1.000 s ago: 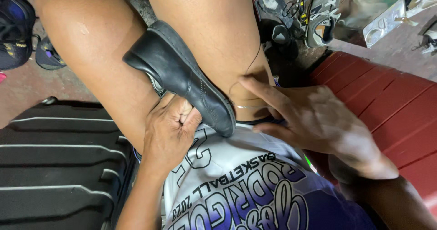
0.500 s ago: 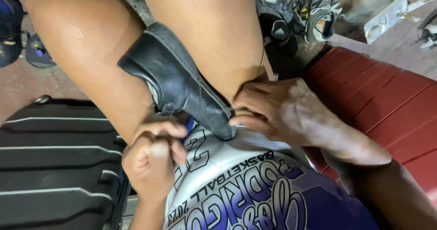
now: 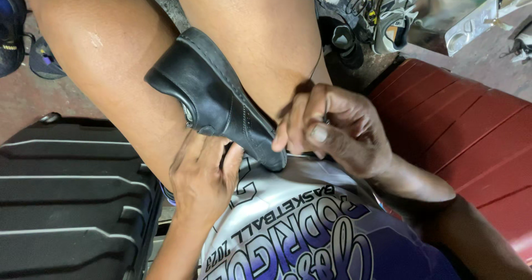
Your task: The person sits on the floor and sews a black shoe using a needle and thread. They repeatedly push the needle through the shoe's upper and pull the thread to secure the stitching. The person also uses pliers to cut the thread at the end.
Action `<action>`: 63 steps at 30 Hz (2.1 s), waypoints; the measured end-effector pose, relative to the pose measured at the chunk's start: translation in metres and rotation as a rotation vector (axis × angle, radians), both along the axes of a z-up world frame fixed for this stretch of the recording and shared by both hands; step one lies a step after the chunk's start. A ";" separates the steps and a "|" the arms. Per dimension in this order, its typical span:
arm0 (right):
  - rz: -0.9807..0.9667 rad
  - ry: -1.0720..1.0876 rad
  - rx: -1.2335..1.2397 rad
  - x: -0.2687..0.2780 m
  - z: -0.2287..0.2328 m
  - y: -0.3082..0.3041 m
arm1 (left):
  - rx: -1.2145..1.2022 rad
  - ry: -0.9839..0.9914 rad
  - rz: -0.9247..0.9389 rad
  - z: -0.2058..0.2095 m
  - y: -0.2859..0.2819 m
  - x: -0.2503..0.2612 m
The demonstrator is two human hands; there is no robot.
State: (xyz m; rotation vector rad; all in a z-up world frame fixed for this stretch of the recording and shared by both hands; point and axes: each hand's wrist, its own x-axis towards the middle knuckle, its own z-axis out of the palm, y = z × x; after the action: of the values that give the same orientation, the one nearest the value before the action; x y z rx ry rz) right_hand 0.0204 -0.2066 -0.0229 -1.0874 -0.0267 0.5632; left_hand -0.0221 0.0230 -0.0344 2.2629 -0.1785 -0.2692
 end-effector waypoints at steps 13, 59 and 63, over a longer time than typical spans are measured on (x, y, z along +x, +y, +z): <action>0.089 -0.007 -0.325 -0.010 -0.014 0.010 | -0.108 0.034 0.000 -0.019 0.015 0.003; 0.448 -0.431 -0.856 -0.017 0.003 -0.019 | -0.441 0.559 0.408 0.002 -0.010 -0.013; 0.462 -0.597 -0.923 -0.016 0.009 -0.020 | -0.333 0.488 0.355 0.005 -0.011 -0.008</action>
State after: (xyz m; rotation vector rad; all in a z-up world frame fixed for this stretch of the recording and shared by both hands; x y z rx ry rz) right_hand 0.0047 -0.2264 -0.0138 -2.1544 -0.6000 0.6568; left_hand -0.0303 0.0117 -0.0293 1.7972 0.4028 -0.5453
